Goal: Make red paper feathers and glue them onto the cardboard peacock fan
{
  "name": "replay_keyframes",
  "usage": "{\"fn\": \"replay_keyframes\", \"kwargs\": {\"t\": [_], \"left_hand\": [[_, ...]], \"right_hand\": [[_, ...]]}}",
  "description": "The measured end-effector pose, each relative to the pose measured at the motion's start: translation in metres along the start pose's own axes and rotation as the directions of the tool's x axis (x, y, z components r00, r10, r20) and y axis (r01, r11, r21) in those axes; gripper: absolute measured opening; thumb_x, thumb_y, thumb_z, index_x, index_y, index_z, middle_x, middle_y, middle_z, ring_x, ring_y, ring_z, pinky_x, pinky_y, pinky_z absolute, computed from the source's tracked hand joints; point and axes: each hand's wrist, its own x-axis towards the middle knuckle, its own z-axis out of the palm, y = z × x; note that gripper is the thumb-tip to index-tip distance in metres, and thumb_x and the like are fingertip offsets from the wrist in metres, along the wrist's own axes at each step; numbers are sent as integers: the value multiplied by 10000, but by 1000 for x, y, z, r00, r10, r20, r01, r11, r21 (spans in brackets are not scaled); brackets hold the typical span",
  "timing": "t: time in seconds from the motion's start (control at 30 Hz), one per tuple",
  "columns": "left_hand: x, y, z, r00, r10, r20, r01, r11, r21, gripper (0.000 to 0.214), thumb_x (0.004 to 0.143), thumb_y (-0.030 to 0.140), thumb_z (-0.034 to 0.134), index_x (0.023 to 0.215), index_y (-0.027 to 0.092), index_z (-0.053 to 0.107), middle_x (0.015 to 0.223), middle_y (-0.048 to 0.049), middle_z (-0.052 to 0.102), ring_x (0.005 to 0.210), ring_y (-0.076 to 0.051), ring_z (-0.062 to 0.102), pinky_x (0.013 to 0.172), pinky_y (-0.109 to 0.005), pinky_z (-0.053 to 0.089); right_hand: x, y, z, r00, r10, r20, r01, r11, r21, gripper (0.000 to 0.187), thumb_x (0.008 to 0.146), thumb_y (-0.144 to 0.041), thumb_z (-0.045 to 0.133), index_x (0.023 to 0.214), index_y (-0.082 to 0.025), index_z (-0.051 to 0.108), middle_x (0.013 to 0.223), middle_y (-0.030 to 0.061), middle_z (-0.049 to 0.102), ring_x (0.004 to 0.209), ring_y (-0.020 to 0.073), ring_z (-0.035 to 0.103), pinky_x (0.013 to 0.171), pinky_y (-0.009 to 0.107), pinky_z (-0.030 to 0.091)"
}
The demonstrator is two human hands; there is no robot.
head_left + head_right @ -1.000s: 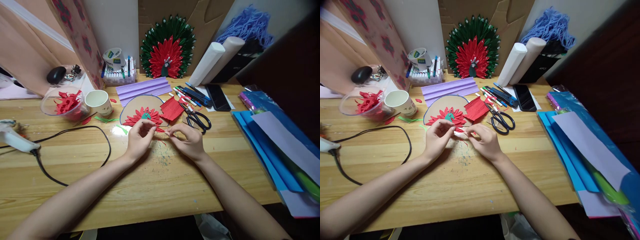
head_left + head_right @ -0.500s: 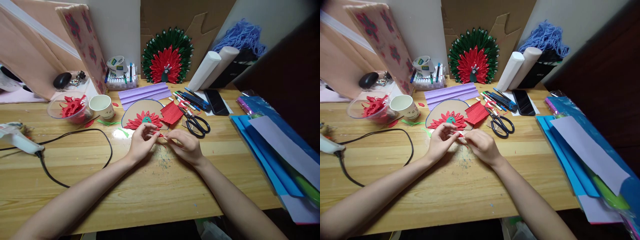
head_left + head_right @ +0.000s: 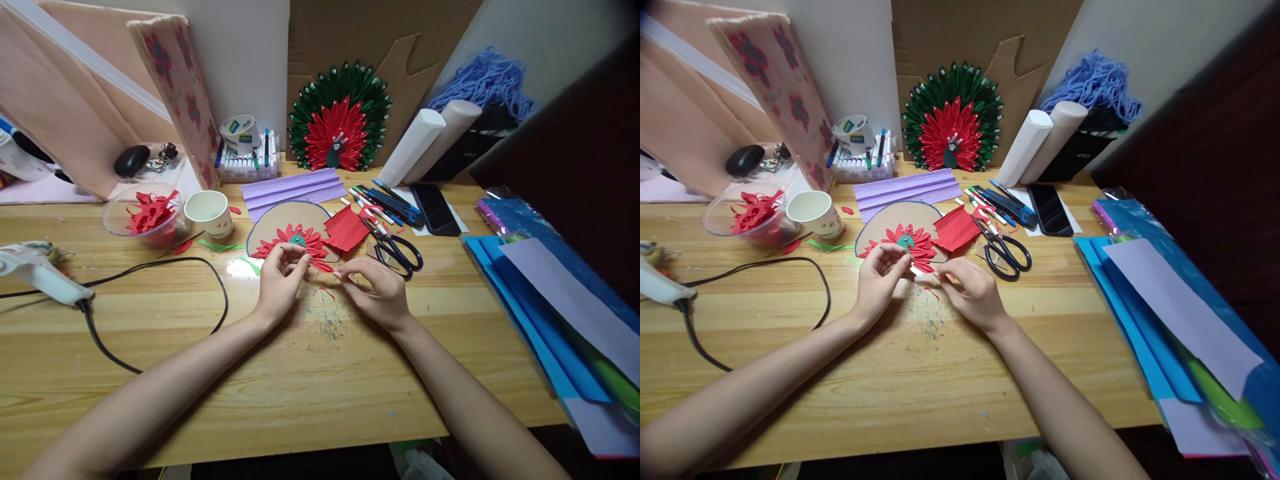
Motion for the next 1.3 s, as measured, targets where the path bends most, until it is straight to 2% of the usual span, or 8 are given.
{"fn": "replay_keyframes", "kwargs": {"t": [0.23, 0.53, 0.73, 0.8, 0.87, 0.97, 1.07, 1.3], "left_hand": [[-2, -3, 1, 993, 19, 117, -26, 998, 57, 175, 767, 253, 668, 864, 167, 550, 841, -14, 600, 768, -111, 590, 689, -227, 477], [-2, -3, 0, 997, 29, 76, -32, 999, 41, 139, 780, 229, 650, 864, 173, 556, 804, -4, 583, 761, -106, 572, 676, -212, 456], [1, -3, -3, 999, 24, 27, -25, 999, 20, 168, 820, 304, 612, 894, 169, 546, 819, -13, 575, 718, -112, 577, 640, -232, 482], [-1, -2, -3, 997, 23, 69, -27, 998, 57, 202, 827, 318, 606, 958, 175, 552, 843, -21, 590, 741, -121, 593, 665, -246, 498], [-3, 0, -2, 985, 33, 170, -54, 991, 122, 262, 810, 312, 630, 1029, 185, 563, 931, -43, 624, 783, -133, 615, 714, -265, 512], [-6, 3, 0, 955, 92, 282, -158, 961, 225, 277, 773, 293, 673, 1025, 192, 618, 1029, -75, 652, 877, -171, 634, 801, -308, 513], [-6, 2, -1, 945, 141, 294, -219, 942, 253, 181, 782, 285, 662, 934, 187, 675, 958, -82, 678, 916, -199, 641, 831, -337, 511], [-5, -6, -2, 958, 78, 274, -128, 977, 169, 172, 777, 295, 665, 903, 179, 684, 934, -87, 690, 862, -196, 662, 786, -332, 537]], "right_hand": [[-1, -2, 3, 997, 74, -8, -74, 996, 43, 149, 779, -74, 591, 814, -218, 600, 762, 7, 687, 708, 153, 649, 661, 291, 528], [0, -3, 2, 993, 117, -22, -116, 992, 51, 146, 774, -82, 581, 799, -222, 614, 751, -1, 690, 706, 158, 652, 656, 303, 533], [1, -3, 1, 991, 126, -48, -125, 992, 37, 143, 778, -78, 592, 775, -221, 596, 741, -3, 681, 701, 156, 656, 646, 288, 527], [1, -3, 1, 989, 136, -54, -134, 990, 39, 148, 773, -75, 593, 769, -222, 596, 737, -3, 680, 691, 155, 653, 643, 288, 526], [0, -3, 1, 989, 140, -47, -138, 989, 51, 153, 764, -70, 590, 768, -223, 599, 735, -2, 679, 689, 156, 650, 638, 286, 528], [0, -4, 2, 988, 154, -33, -151, 985, 77, 135, 759, -85, 595, 770, -219, 600, 737, -2, 678, 688, 157, 650, 624, 280, 531], [0, -5, 3, 986, 164, -20, -162, 982, 97, 83, 781, -134, 611, 791, -216, 611, 743, 4, 682, 687, 160, 652, 638, 291, 536], [1, -3, 2, 998, 39, -41, -37, 997, 62, 177, 795, -114, 624, 927, -220, 672, 835, 34, 722, 769, 170, 666, 706, 316, 540]]}}
